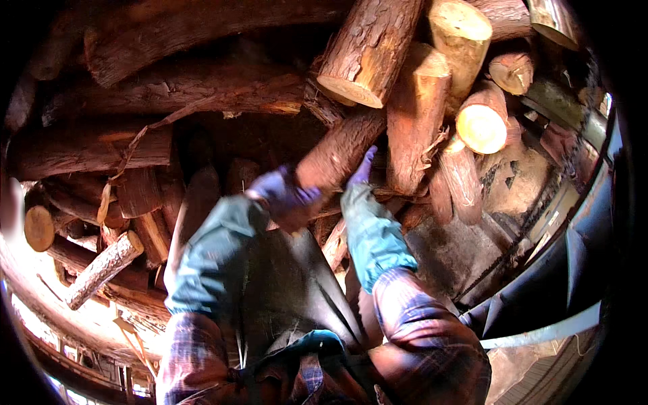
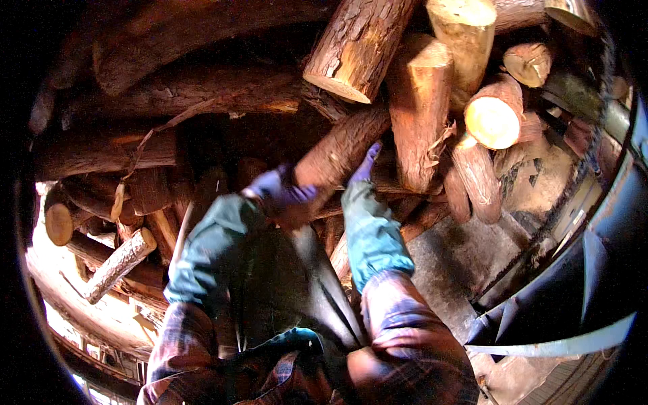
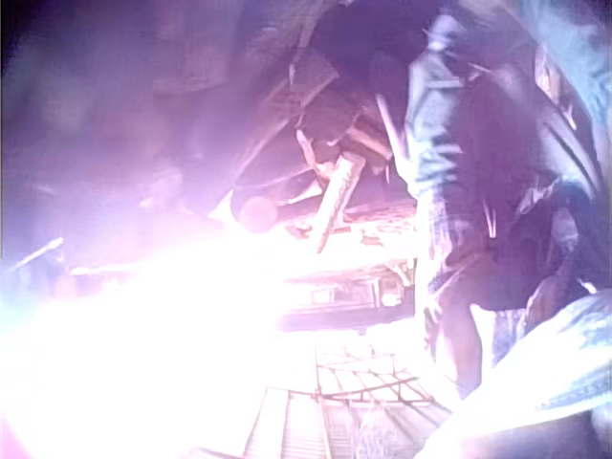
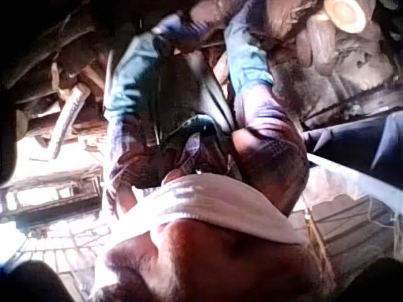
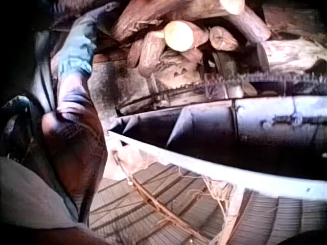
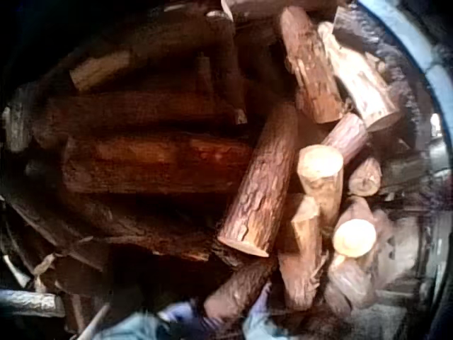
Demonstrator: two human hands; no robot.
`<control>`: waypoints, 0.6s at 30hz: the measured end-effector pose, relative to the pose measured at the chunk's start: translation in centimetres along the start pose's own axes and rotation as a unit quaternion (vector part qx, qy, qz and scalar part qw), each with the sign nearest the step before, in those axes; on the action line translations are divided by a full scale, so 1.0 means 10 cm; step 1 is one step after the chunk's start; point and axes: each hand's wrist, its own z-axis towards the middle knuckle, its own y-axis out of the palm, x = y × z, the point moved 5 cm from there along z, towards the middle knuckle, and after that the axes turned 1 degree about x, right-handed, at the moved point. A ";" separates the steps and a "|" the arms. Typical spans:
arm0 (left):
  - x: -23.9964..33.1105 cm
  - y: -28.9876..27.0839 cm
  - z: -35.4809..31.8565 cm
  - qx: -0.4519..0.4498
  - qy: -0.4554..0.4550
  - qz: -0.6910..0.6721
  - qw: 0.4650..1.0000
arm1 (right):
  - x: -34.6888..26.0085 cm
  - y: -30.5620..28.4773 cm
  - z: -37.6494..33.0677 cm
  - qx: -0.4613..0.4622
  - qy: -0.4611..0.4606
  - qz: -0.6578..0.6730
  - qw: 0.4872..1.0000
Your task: The person repeatedly picks up logs from a large pile and places them onto a conveyor belt or into a wood chipper. The task involves lifting, carrying, and positioning the logs one by one into the machine's intake area.
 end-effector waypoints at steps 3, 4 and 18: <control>0.36 0.75 -0.77 0.003 -0.130 0.102 0.986 | -0.31 -0.10 -0.61 -0.060 -0.003 -0.171 0.983; 0.63 1.01 -0.94 0.015 -0.129 0.093 0.987 | -0.57 -0.43 -0.57 -0.101 0.055 -0.133 0.984; 1.90 0.99 -3.41 0.082 -0.059 -0.404 0.909 | -1.59 1.54 -4.64 -0.528 0.152 -0.244 0.799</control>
